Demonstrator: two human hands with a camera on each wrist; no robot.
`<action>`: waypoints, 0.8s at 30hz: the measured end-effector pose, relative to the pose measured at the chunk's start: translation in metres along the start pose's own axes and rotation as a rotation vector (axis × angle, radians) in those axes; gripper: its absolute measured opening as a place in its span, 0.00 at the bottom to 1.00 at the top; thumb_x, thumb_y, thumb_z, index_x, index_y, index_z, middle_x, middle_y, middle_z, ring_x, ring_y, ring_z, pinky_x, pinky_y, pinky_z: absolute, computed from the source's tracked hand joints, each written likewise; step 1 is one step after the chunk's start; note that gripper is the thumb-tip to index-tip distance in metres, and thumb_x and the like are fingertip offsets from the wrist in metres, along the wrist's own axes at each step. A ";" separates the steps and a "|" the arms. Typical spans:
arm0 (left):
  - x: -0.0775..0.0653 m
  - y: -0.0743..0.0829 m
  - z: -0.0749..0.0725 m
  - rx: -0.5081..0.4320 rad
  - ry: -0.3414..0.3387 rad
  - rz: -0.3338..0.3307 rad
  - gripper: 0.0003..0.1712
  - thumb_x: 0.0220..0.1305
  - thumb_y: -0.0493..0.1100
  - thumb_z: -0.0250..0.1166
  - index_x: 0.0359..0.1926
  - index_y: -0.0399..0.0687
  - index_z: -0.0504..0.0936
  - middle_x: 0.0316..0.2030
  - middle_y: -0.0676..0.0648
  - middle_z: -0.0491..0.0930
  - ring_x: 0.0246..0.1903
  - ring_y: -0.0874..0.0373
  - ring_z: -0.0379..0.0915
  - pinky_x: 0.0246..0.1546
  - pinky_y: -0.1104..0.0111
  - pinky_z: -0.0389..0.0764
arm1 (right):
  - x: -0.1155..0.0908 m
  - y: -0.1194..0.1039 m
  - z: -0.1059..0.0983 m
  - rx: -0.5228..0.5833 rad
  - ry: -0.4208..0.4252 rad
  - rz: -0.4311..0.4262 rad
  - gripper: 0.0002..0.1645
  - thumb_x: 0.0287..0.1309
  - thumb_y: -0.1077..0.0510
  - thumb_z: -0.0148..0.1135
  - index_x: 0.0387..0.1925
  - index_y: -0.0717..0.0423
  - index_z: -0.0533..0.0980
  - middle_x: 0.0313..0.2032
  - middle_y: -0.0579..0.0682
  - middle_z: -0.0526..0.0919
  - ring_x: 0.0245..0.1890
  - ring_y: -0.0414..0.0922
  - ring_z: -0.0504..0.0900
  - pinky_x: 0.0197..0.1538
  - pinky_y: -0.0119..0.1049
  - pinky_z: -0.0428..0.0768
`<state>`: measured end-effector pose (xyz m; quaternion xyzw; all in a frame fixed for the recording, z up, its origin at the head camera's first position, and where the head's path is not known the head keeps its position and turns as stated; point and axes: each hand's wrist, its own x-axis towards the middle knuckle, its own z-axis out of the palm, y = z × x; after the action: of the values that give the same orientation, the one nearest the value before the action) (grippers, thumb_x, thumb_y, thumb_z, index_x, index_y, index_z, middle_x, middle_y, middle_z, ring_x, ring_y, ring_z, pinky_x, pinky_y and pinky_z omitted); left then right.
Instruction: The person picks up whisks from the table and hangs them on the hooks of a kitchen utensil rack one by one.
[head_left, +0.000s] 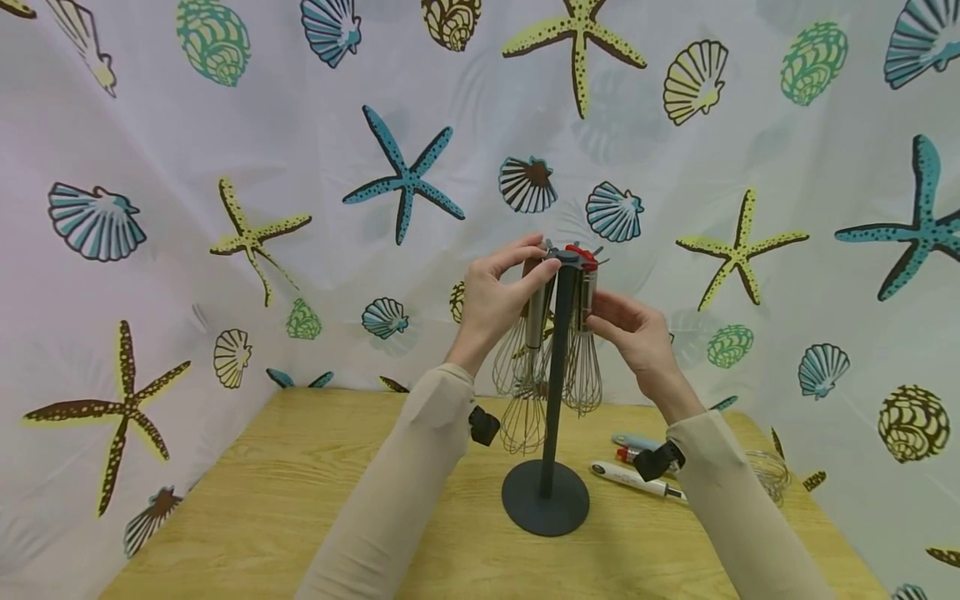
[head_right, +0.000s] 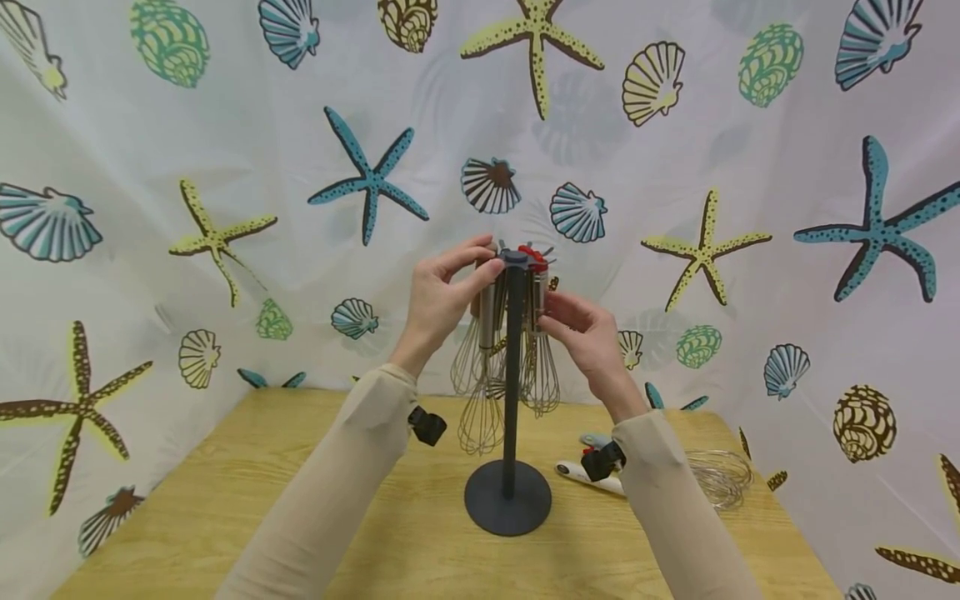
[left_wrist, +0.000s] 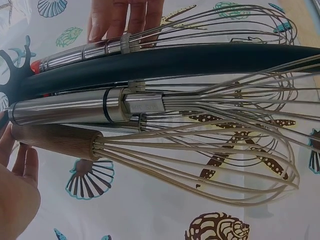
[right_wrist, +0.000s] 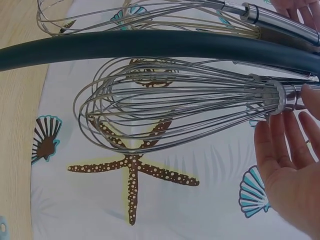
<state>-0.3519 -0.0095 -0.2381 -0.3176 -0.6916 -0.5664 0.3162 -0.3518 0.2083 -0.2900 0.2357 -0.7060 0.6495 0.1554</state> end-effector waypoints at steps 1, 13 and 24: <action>0.000 0.000 0.000 0.002 -0.002 0.000 0.18 0.63 0.52 0.68 0.48 0.48 0.87 0.61 0.54 0.78 0.65 0.68 0.67 0.67 0.61 0.67 | -0.001 0.001 0.000 -0.003 0.001 -0.001 0.29 0.62 0.57 0.66 0.64 0.59 0.73 0.50 0.39 0.83 0.51 0.35 0.81 0.54 0.28 0.78; 0.003 -0.001 -0.002 -0.016 -0.008 0.004 0.17 0.62 0.51 0.69 0.47 0.47 0.87 0.60 0.57 0.79 0.65 0.68 0.67 0.67 0.61 0.66 | -0.007 0.012 -0.007 0.021 0.010 0.015 0.28 0.63 0.61 0.64 0.63 0.65 0.72 0.45 0.34 0.84 0.48 0.34 0.82 0.51 0.29 0.81; 0.003 0.000 -0.001 -0.052 -0.014 -0.019 0.14 0.62 0.46 0.70 0.47 0.46 0.87 0.61 0.52 0.78 0.67 0.61 0.67 0.69 0.58 0.65 | -0.018 0.028 -0.014 0.009 0.016 0.072 0.29 0.63 0.58 0.65 0.63 0.63 0.72 0.48 0.38 0.83 0.50 0.35 0.82 0.53 0.30 0.81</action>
<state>-0.3530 -0.0103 -0.2354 -0.3232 -0.6820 -0.5847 0.2975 -0.3530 0.2256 -0.3211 0.2057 -0.7100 0.6595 0.1363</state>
